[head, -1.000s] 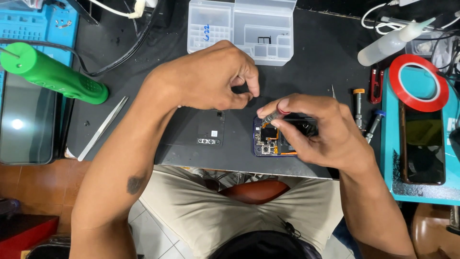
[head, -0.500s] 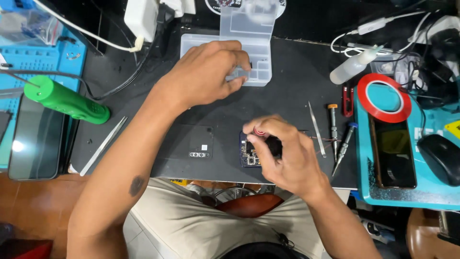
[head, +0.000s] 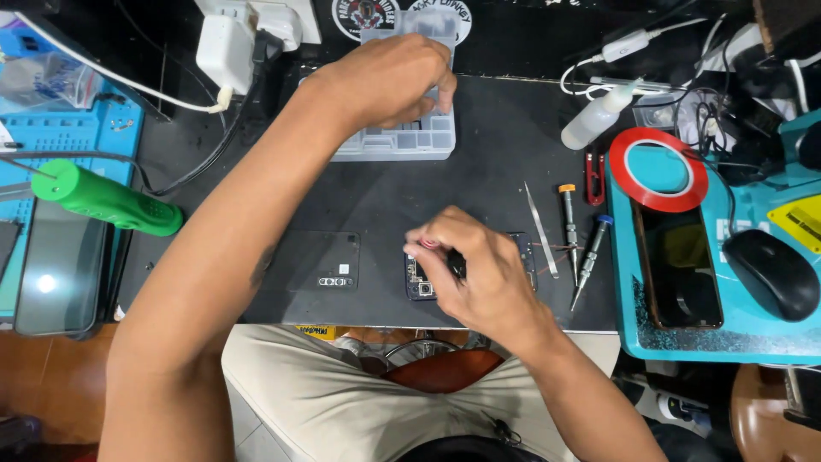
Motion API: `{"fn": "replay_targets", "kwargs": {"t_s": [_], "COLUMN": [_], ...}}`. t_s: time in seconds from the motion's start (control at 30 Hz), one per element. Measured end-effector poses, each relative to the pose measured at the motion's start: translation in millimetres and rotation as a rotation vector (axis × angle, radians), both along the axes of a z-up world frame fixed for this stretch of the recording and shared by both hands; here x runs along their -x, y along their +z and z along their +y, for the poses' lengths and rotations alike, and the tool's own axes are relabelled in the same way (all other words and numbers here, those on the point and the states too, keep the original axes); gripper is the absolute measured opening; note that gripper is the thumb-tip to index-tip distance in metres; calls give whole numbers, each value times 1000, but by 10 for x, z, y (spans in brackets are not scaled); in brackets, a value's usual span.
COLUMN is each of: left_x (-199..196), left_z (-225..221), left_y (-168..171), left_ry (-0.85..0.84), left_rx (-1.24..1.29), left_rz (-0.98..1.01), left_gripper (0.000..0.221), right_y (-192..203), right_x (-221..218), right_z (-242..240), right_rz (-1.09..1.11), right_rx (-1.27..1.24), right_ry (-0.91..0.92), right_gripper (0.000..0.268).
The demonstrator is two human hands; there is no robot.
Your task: Securing the internal chassis of a smartphone by installing multiple small screws with a precision screwdriver.
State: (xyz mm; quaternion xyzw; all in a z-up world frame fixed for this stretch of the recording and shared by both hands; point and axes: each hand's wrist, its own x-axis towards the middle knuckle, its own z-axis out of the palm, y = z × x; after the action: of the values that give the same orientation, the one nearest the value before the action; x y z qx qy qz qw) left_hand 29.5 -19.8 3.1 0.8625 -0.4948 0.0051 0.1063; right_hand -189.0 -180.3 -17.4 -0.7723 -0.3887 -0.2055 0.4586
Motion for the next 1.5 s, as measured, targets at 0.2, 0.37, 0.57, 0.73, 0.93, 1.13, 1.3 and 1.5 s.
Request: {"fn": "replay_targets", "kwargs": {"t_s": [0.2,0.37,0.57,0.73,0.93,1.13,1.3,1.5], "left_x": [-62,-33,-57,-68,-46,138,412,514], "left_z": [-57,-70,-103,-144,-70,104,351,702], "left_y": [37,44,-16,-24,-62,-38,65,9], "left_ry": [27,15,-29,-66,-58,-18,152,187], "left_rx": [-86,-97,-153,-206,-115,-13,149,329], "left_rz": [132,111,33,-48,45,-13,-11,-30], "left_gripper": [28,24,27,31,41,29,19,9], "right_y": [40,-45,-116,-60,6,-61,45,550], "right_x": [9,9,-21,28,39,-34,-33,-322], "right_z": [-40,-34,-49,-69,-66,-67,-78,-139], "right_rz": [100,78,-160,-39,96,-83,121,31], "right_rx": [1,8,123,104,31,89,-1,-166], "right_ry": [54,30,-100,22,60,-27,-125,-179], "right_gripper": [34,36,48,43,41,40,49,57]}}
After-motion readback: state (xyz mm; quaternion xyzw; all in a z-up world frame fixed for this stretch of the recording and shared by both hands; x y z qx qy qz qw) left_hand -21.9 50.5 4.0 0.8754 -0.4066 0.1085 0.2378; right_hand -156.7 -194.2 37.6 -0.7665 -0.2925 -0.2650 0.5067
